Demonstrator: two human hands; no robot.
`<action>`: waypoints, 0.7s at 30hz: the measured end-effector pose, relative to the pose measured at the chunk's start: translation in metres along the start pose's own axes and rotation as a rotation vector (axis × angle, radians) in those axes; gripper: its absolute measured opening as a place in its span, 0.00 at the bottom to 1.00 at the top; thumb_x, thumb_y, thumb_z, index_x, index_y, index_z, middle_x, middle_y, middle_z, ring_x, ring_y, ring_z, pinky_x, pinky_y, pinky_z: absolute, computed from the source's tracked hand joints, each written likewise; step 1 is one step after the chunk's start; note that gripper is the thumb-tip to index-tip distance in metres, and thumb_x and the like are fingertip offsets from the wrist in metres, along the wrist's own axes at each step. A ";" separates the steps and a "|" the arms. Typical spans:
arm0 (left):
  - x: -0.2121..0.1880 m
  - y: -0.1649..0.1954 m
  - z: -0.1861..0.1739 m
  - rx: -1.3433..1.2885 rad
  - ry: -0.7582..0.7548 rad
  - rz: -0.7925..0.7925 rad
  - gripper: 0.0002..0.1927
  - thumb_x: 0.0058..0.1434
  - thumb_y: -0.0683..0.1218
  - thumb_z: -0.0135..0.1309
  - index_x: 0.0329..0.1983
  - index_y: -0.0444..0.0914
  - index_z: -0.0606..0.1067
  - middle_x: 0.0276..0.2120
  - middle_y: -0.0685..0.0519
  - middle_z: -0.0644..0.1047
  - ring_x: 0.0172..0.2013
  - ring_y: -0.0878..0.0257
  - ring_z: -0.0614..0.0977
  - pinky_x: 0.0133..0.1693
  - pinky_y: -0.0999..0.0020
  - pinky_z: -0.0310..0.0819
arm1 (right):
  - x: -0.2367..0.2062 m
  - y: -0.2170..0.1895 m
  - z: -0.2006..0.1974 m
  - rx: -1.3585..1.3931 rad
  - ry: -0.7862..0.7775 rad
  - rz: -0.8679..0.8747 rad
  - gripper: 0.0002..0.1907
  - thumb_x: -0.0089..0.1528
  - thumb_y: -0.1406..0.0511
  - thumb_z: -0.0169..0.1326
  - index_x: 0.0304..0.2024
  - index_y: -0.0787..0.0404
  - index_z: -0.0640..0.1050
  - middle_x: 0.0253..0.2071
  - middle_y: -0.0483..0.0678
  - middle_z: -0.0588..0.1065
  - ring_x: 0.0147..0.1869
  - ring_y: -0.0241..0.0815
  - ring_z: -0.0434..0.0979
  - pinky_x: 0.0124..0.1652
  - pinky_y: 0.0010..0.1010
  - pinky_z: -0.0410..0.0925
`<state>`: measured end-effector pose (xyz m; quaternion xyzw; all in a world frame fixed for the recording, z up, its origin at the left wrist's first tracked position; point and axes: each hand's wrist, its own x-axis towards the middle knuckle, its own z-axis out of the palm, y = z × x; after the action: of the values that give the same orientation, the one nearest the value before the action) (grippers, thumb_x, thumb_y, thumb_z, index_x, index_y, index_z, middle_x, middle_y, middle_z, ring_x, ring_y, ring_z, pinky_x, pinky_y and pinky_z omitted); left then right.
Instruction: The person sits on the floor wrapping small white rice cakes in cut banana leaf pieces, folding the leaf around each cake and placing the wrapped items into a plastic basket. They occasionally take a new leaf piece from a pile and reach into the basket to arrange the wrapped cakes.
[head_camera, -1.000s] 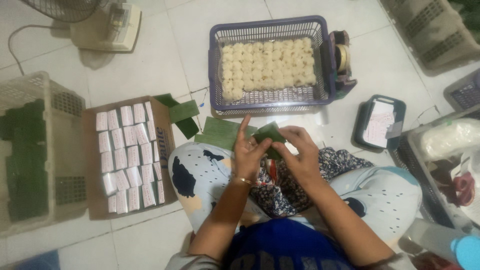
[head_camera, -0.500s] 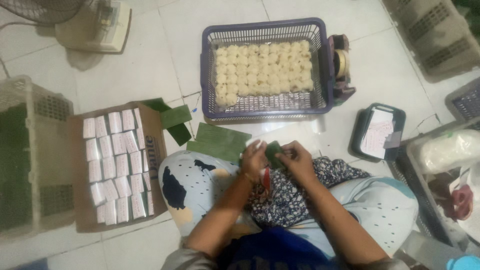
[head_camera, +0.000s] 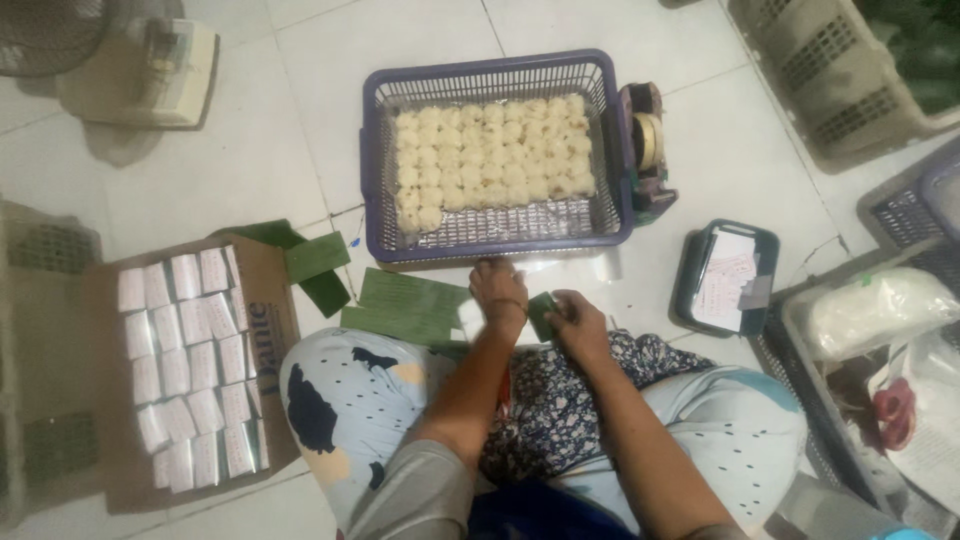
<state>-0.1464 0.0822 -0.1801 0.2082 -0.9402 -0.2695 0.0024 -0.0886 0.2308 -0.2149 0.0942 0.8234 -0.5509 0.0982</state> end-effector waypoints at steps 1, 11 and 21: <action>0.000 0.001 0.000 -0.053 0.007 0.009 0.17 0.55 0.52 0.64 0.42 0.39 0.79 0.51 0.45 0.76 0.56 0.45 0.73 0.59 0.51 0.64 | 0.001 -0.001 -0.001 0.004 -0.016 -0.009 0.23 0.55 0.68 0.64 0.54 0.61 0.79 0.38 0.49 0.81 0.40 0.39 0.80 0.43 0.31 0.74; 0.024 -0.056 -0.013 -0.361 0.070 0.057 0.07 0.64 0.47 0.63 0.40 0.39 0.83 0.39 0.43 0.82 0.41 0.47 0.83 0.45 0.56 0.78 | 0.003 0.001 0.003 0.016 -0.044 -0.121 0.28 0.55 0.70 0.65 0.59 0.63 0.77 0.50 0.55 0.79 0.50 0.45 0.80 0.50 0.32 0.72; -0.032 -0.109 -0.114 -1.621 -0.520 -0.424 0.03 0.59 0.42 0.52 0.37 0.40 0.71 0.46 0.47 0.82 0.48 0.53 0.84 0.47 0.51 0.85 | -0.030 -0.068 -0.006 0.419 -0.037 0.051 0.22 0.57 0.72 0.63 0.55 0.64 0.79 0.45 0.56 0.80 0.45 0.46 0.81 0.44 0.31 0.76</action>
<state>-0.0616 -0.0467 -0.1344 0.2448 -0.3717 -0.8881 -0.1149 -0.0781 0.2094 -0.1447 0.1229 0.6863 -0.7090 0.1056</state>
